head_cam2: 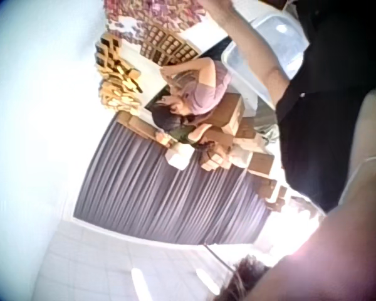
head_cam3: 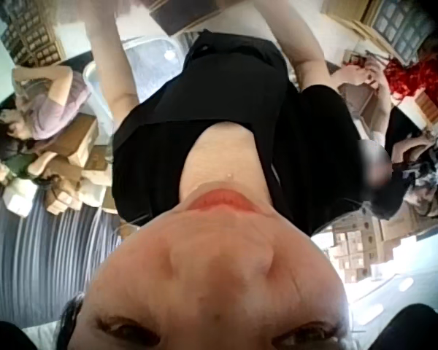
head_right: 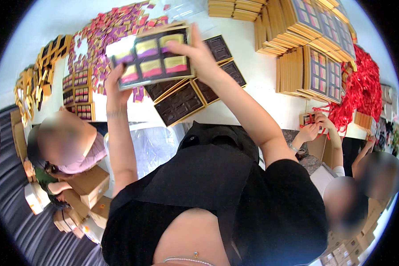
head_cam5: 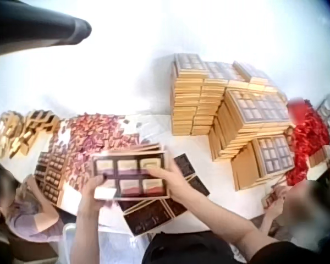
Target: The person places small pink and yellow rectangular items into the compartments of a black tray with a gold frame. The person then places a clear plastic sheet over the filled tray and stacks it with other completed trays. The person repeats this process for multiple trays.
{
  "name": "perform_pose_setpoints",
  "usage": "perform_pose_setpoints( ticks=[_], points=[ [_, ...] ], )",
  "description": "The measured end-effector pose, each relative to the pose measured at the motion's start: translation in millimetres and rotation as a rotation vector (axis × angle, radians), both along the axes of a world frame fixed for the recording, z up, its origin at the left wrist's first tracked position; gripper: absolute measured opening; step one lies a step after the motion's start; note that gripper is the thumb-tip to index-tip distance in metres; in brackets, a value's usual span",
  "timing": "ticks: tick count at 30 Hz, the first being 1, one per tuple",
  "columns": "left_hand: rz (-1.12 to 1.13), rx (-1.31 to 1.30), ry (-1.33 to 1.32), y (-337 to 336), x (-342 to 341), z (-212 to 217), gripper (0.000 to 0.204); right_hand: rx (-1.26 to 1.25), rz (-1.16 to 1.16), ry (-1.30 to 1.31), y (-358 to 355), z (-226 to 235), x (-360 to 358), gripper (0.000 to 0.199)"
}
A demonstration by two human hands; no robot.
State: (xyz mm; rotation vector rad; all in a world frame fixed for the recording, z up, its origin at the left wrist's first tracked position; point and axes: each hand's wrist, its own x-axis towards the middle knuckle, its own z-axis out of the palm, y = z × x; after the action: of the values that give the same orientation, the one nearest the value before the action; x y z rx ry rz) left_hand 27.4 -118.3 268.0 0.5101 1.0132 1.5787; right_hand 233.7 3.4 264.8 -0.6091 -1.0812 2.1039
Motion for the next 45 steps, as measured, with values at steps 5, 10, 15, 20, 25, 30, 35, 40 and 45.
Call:
perform_pose_setpoints(
  ticks=[5,10,15,20,25,30,35,40,45],
  points=[
    [-0.642,0.019,0.198,226.0,39.9,5.1,0.043,0.136,-0.573,-0.006,82.0,-34.8,87.8,0.074],
    [-0.928,-0.234,0.345,369.3,94.7,-77.8,0.034,-0.213,-0.652,-0.107,102.7,-98.6,120.2,0.07],
    [-0.927,-0.303,0.189,385.0,96.2,-105.3,0.058,-0.07,-0.718,-0.236,94.8,-126.2,105.5,0.111],
    [-1.056,-0.215,0.33,382.8,98.2,-107.2,0.057,-0.247,-0.697,0.028,84.0,-118.4,100.4,0.085],
    [-1.222,-0.418,0.423,429.0,133.9,-156.9,0.04,-0.689,-0.717,0.089,112.4,-174.1,125.2,0.039],
    [-0.525,-0.268,0.563,381.3,185.8,-152.7,0.043,-0.751,-0.769,0.165,139.4,-191.8,144.4,0.046],
    [-0.435,-0.491,-0.245,339.9,213.8,-168.5,0.043,-0.855,-0.803,0.338,147.6,-198.9,130.4,0.046],
    [-0.464,-0.535,-0.326,371.3,210.5,-172.3,0.036,-0.837,-0.771,0.367,174.5,-186.5,123.8,0.047],
    [-0.435,-0.485,-0.384,375.7,216.7,-178.0,0.038,-0.794,-0.663,0.323,181.0,-191.7,134.7,0.045]
  ],
)
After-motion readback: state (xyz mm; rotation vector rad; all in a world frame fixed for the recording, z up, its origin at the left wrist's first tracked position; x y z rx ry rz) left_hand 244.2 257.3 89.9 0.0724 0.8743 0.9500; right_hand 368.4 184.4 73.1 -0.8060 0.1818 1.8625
